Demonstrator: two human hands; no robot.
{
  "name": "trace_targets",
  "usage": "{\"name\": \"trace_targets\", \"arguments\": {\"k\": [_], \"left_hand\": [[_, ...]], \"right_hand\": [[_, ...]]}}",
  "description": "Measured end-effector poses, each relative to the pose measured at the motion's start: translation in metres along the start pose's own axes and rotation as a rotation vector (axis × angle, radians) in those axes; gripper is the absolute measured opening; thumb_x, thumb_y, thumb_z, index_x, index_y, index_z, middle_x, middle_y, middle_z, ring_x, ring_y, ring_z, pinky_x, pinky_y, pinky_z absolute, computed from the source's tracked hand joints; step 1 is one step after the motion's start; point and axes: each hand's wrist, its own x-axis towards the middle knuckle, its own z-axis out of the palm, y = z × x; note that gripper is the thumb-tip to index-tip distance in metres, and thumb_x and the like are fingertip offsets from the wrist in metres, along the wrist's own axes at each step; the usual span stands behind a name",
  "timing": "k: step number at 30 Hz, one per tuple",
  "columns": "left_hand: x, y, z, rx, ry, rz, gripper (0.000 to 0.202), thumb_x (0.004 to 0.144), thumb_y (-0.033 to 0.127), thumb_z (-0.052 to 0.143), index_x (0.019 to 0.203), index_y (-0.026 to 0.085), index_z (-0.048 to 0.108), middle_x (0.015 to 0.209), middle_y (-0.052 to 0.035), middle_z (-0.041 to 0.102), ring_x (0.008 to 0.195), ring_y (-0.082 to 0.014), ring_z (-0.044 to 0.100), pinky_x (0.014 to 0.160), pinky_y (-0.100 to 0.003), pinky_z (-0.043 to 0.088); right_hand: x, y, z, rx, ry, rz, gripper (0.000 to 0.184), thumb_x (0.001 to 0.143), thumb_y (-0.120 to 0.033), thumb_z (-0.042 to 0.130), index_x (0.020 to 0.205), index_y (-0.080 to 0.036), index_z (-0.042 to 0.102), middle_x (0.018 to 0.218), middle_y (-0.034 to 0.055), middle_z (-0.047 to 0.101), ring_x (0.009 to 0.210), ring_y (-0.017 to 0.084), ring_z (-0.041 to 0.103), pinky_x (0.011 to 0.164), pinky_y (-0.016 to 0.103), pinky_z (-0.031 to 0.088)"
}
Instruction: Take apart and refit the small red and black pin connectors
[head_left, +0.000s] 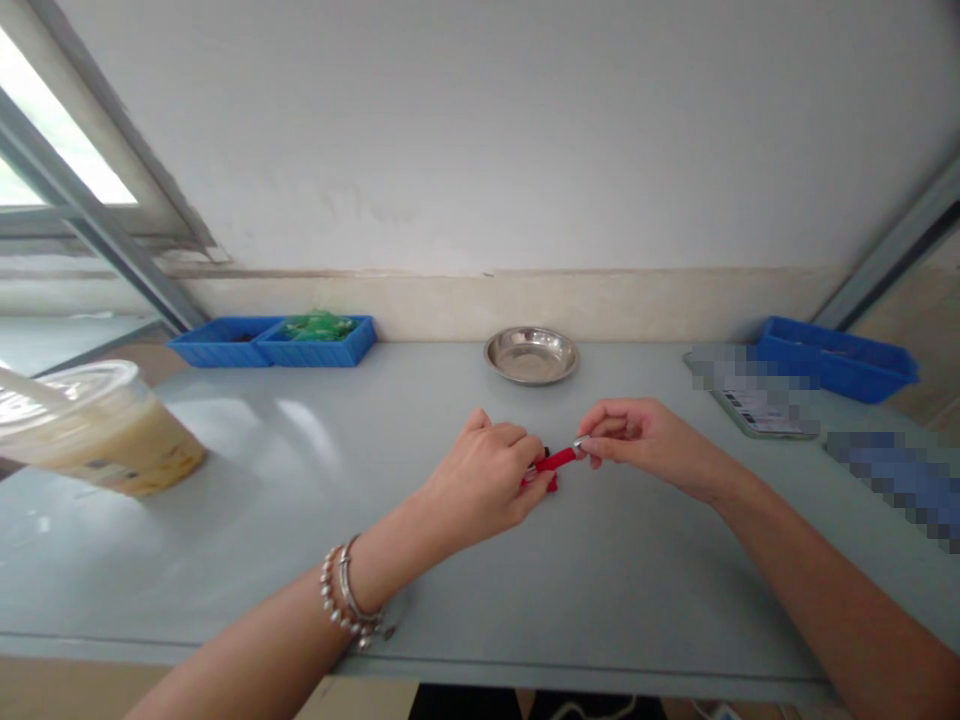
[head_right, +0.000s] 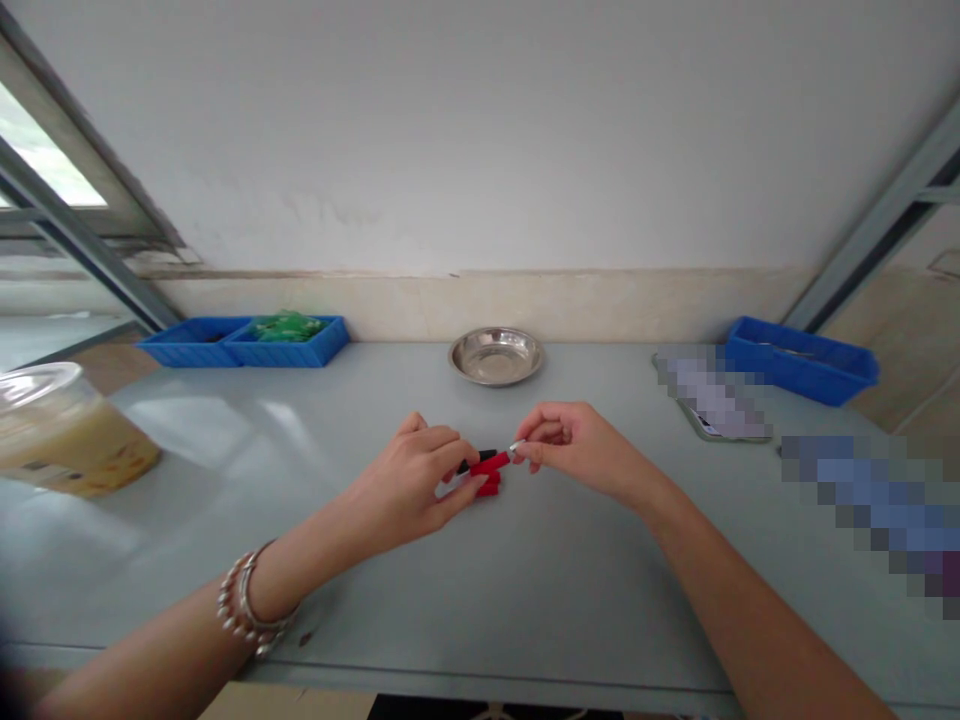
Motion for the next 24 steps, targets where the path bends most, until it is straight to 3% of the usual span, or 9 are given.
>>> {"name": "trace_targets", "arguments": {"k": [14,24], "left_hand": [[0.0001,-0.0019,0.0033,-0.040,0.032,-0.057,0.025,0.082,0.034,0.039,0.077,0.015,0.054,0.070,-0.0005,0.053,0.066,-0.0083,0.046,0.065,-0.025,0.022],[-0.0003,-0.0005,0.0020,-0.018,-0.006,-0.018,0.022,0.083,0.030,0.037,0.081,0.016,0.054,0.078,-0.0011,0.053,0.068,-0.0085,0.046,0.067,-0.026,0.022]], "right_hand": [[0.0005,0.0011,0.0025,0.042,-0.038,-0.015,0.025,0.065,-0.031,0.061,0.079,-0.012,0.051,0.068,0.0019,0.060,0.064,0.006,0.057,0.061,0.018,0.045],[0.0008,0.0015,0.0038,-0.008,-0.028,-0.022,0.022,0.068,-0.029,0.057,0.082,-0.012,0.055,0.071,0.0026,0.061,0.063,0.006,0.056,0.061,0.019,0.045]]}}
